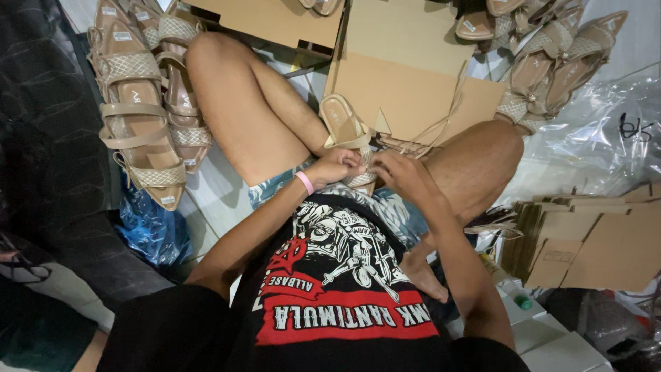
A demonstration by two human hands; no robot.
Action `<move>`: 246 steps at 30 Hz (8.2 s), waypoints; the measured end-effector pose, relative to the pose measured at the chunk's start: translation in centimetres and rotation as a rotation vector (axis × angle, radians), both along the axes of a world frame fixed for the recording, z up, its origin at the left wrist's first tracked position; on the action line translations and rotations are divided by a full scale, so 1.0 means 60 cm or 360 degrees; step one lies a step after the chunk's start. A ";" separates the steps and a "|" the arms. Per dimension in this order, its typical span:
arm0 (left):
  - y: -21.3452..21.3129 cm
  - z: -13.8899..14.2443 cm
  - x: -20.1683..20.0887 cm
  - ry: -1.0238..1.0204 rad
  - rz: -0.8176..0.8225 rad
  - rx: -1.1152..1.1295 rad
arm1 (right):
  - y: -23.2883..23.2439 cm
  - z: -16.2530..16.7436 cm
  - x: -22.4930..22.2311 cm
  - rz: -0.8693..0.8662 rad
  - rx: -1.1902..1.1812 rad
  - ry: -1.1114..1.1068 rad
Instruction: The person sits on the floor and ties the straps of beige high-heeled sandals. They pick up a sandal, thread the strap through the buckle, and secure it by hand. The process is repeated for multiple sandals in a pile.
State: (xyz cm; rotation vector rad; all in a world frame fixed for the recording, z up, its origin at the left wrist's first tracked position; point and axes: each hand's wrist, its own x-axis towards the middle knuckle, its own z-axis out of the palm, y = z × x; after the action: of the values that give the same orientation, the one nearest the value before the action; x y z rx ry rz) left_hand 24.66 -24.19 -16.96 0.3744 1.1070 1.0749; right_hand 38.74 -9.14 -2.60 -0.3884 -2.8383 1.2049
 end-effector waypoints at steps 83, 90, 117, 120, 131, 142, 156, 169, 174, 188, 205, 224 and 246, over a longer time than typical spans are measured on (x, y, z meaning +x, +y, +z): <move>0.001 0.047 0.014 0.1030 -0.0144 0.0232 | 0.002 -0.022 -0.007 0.0541 0.0633 -0.0496; 0.005 0.065 0.011 0.1069 -0.0171 0.0078 | 0.010 -0.018 -0.016 0.0634 0.0608 -0.0475; 0.034 0.094 0.041 0.0051 0.0748 0.0167 | -0.006 -0.001 0.015 -0.1226 -0.0619 0.0120; 0.044 0.145 0.058 -0.0061 0.0983 0.0201 | -0.002 -0.022 0.029 -0.1516 -0.1532 0.0156; 0.051 0.195 0.133 -0.0163 0.1363 0.0084 | 0.151 0.024 -0.018 -0.0095 -0.1347 -0.0205; 0.069 0.127 0.059 0.0586 0.0569 0.0166 | 0.175 -0.123 -0.096 -0.0626 -0.1437 -0.0108; 0.108 0.200 -0.079 0.1962 -0.0278 0.0747 | 0.185 -0.059 -0.056 -0.0476 -0.1538 -0.0108; 0.100 0.167 -0.057 0.2332 -0.0405 0.0839 | 0.203 -0.077 -0.069 -0.0143 -0.1821 -0.0527; 0.094 0.170 -0.051 0.2342 -0.0304 0.0871 | 0.205 -0.078 -0.067 -0.0067 -0.1622 -0.0622; 0.093 0.144 -0.051 0.2127 -0.0208 0.0909 | 0.211 -0.070 -0.099 -0.0991 -0.1120 -0.0015; 0.093 0.149 -0.050 0.2051 0.0036 0.0839 | 0.217 0.052 -0.035 -0.1370 -0.0615 0.0485; 0.105 0.153 -0.052 0.1512 0.0003 0.0673 | -0.018 -0.156 -0.053 -0.2090 -0.1125 0.0699; 0.101 0.153 -0.060 0.1325 0.0285 0.0536 | 0.009 -0.128 -0.023 -0.1921 -0.1233 0.0568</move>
State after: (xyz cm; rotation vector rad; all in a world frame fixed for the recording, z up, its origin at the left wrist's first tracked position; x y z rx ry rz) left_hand 21.07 -18.13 -7.79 1.0720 1.7107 1.3067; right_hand 37.35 -8.57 -10.28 -1.4059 -1.2204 1.6218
